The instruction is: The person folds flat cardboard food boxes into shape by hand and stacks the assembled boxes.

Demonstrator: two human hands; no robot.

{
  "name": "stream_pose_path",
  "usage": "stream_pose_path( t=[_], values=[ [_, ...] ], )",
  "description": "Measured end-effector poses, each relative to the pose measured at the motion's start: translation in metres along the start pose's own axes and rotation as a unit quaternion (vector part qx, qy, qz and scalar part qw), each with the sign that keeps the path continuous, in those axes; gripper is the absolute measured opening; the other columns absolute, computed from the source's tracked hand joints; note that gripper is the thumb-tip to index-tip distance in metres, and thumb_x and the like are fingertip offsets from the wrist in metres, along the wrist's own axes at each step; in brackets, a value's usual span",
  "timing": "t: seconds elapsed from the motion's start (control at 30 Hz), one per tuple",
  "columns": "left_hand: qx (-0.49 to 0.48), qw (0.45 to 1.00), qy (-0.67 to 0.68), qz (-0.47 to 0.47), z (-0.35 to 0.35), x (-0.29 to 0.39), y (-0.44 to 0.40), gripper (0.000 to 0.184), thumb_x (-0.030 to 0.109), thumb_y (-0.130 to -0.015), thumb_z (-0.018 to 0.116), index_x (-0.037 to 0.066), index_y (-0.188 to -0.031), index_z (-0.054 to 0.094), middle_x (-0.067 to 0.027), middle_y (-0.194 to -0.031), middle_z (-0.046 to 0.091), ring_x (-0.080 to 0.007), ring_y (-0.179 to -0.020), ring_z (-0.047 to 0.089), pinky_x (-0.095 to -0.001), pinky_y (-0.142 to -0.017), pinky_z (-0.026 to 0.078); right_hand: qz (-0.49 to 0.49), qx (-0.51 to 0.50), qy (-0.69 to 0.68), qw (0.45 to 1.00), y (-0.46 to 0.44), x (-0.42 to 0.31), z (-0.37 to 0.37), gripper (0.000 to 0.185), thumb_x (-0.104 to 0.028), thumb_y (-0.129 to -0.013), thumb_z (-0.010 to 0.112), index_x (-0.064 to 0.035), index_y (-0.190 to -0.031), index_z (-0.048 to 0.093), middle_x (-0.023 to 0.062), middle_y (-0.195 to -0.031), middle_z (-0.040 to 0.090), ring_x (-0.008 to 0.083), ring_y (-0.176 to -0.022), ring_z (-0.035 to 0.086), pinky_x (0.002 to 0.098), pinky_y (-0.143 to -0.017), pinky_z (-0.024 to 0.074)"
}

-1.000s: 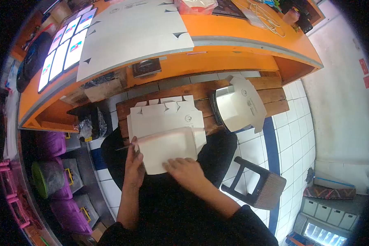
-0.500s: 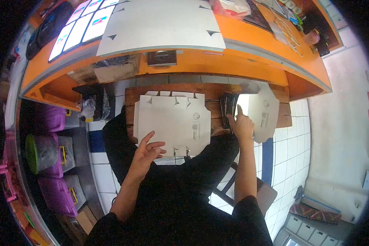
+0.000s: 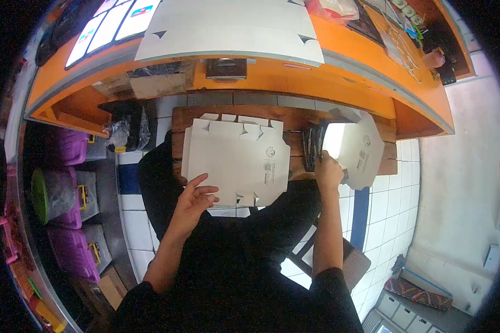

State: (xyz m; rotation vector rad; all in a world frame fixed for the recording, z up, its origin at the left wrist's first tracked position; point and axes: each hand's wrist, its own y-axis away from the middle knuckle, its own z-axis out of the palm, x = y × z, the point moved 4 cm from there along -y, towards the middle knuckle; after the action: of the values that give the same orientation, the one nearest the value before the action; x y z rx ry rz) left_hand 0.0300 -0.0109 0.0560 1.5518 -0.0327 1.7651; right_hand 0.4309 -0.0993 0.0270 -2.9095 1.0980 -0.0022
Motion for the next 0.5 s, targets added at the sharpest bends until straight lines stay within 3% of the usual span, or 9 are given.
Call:
stream_pose_path(
  t=[0.13,0.2,0.33,0.4,0.43,0.47,0.5],
  values=[
    [-0.005,1.0,0.011,-0.004,0.005,0.0,0.001,0.056,0.011,-0.098,0.062,0.005,-0.149,0.04,-0.0143,-0.122,0.065,-0.0208,-0.106,0.065,-0.0347,-0.09,0.05,0.017,-0.036,0.012,0.999,-0.007,0.003,0.009,0.037,-0.048,-0.094,0.062,-0.0124,-0.102,0.065,0.0155,-0.086,0.073,0.0412,-0.083,0.07,0.0518,-0.072,0.0549],
    [0.001,1.0,0.014,-0.001,0.003,-0.002,0.001,0.055,0.011,-0.098,0.063,0.006,-0.149,0.041,-0.0139,-0.122,0.066,-0.0205,-0.104,0.066,-0.0345,-0.09,0.05,0.041,-0.011,-0.049,0.998,-0.008,0.002,0.005,0.044,-0.056,-0.094,0.059,-0.0143,-0.107,0.068,0.0146,-0.085,0.073,0.04,-0.085,0.071,0.0491,-0.074,0.0552],
    [0.026,0.999,0.027,-0.003,-0.003,-0.007,0.0,0.05,0.01,-0.098,0.062,0.006,-0.146,0.046,-0.013,-0.121,0.066,-0.019,-0.101,0.066,-0.0339,-0.088,0.051,0.059,0.028,-0.099,0.993,0.001,-0.005,-0.012,0.04,-0.05,-0.093,0.064,-0.0133,-0.108,0.071,0.0136,-0.088,0.074,0.038,-0.085,0.071,0.0464,-0.075,0.0556],
    [0.047,0.999,-0.01,-0.003,-0.014,-0.012,-0.005,0.049,0.009,-0.097,0.063,0.004,-0.144,0.047,-0.0158,-0.12,0.065,-0.0213,-0.102,0.065,-0.0345,-0.089,0.051,0.033,0.199,-0.123,0.972,0.016,-0.017,-0.027,0.034,-0.041,-0.089,0.072,-0.0105,-0.105,0.072,0.0121,-0.093,0.074,0.0354,-0.086,0.07,0.0438,-0.075,0.0558],
    [0.065,0.997,-0.048,-0.002,-0.022,-0.016,-0.008,0.048,0.009,-0.096,0.064,0.002,-0.141,0.049,-0.0186,-0.119,0.064,-0.0236,-0.103,0.064,-0.0351,-0.091,0.051,0.029,0.193,-0.128,0.972,0.026,-0.029,-0.023,0.034,-0.041,-0.089,0.072,-0.0105,-0.105,0.072,0.0121,-0.093,0.074,0.0354,-0.086,0.07,0.0438,-0.075,0.0558],
    [0.072,0.996,-0.052,-0.005,-0.031,-0.025,-0.014,0.048,0.009,-0.096,0.064,0.002,-0.141,0.049,-0.0186,-0.119,0.064,-0.0236,-0.103,0.064,-0.0351,-0.091,0.051,-0.055,0.158,-0.128,0.978,0.04,-0.05,-0.016,0.034,-0.037,-0.087,0.076,-0.0093,-0.105,0.072,0.0112,-0.093,0.073,0.0343,-0.086,0.07,0.0426,-0.075,0.0559],
    [0.137,0.966,-0.211,0.061,-0.044,-0.031,-0.023,0.048,0.01,-0.094,0.064,-0.001,-0.139,0.05,-0.0222,-0.117,0.064,-0.0303,-0.104,0.064,-0.0391,-0.092,0.051,-0.138,0.124,-0.127,0.974,0.058,-0.074,-0.009,0.034,-0.034,-0.084,0.079,-0.0081,-0.105,0.072,0.0102,-0.094,0.073,0.0332,-0.086,0.069,0.0415,-0.075,0.0559]
  ],
)
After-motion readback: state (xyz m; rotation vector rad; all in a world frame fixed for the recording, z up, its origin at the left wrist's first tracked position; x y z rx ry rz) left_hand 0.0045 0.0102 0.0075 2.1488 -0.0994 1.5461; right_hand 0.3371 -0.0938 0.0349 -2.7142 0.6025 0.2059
